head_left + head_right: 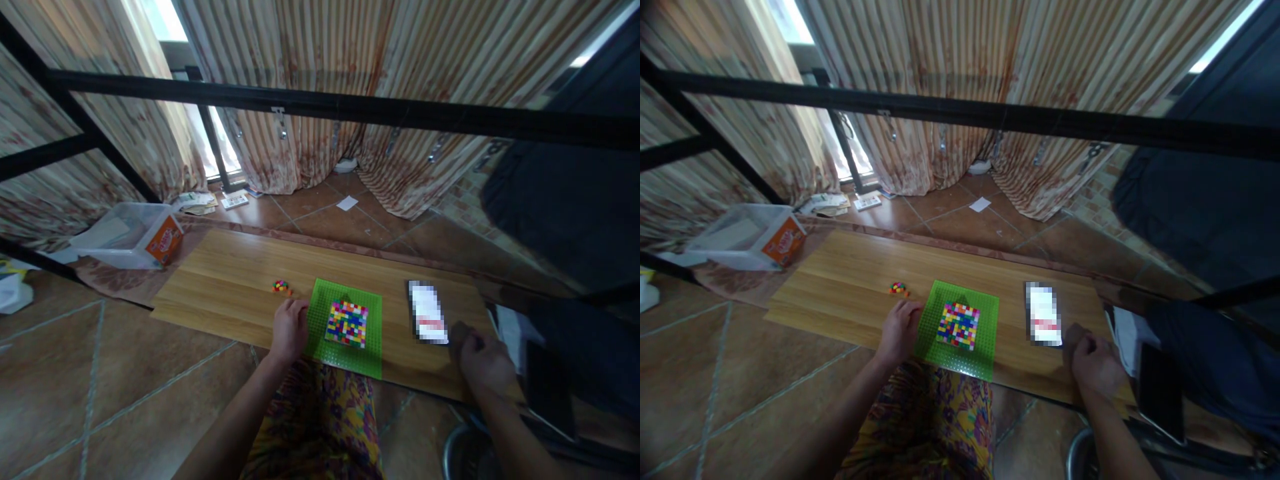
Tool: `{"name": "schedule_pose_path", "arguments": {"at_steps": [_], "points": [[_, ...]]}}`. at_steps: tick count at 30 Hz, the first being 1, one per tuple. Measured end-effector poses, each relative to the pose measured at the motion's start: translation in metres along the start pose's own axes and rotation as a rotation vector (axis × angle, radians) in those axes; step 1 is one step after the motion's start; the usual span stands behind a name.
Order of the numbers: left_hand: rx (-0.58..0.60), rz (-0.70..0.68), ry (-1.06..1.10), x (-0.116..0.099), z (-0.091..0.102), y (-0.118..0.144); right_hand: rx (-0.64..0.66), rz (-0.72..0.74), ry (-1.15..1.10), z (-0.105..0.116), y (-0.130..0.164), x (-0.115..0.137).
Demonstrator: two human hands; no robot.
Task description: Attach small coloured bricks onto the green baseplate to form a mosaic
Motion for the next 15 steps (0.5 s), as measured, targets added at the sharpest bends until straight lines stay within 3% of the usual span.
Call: {"name": "schedule_pose_path", "arguments": {"at_steps": [5, 15], "points": [[0.047, -0.039, 0.125, -0.021, -0.004, 0.007, -0.014, 0.002, -0.002, 0.001, 0.001, 0.001], [0.073, -0.051, 0.050, -0.040, -0.011, 0.001, 0.035, -0.034, -0.026, 0.007, 0.000, 0.005]]}}
Point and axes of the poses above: each hand's wrist, its own y-axis away from the middle knuckle, its own z-axis out of the back of the hand, x = y × z, the point moved 1 cm from there along -y, towards the middle knuckle, and after that the axes turned 5 degrees about -x, right-handed, at the moved point
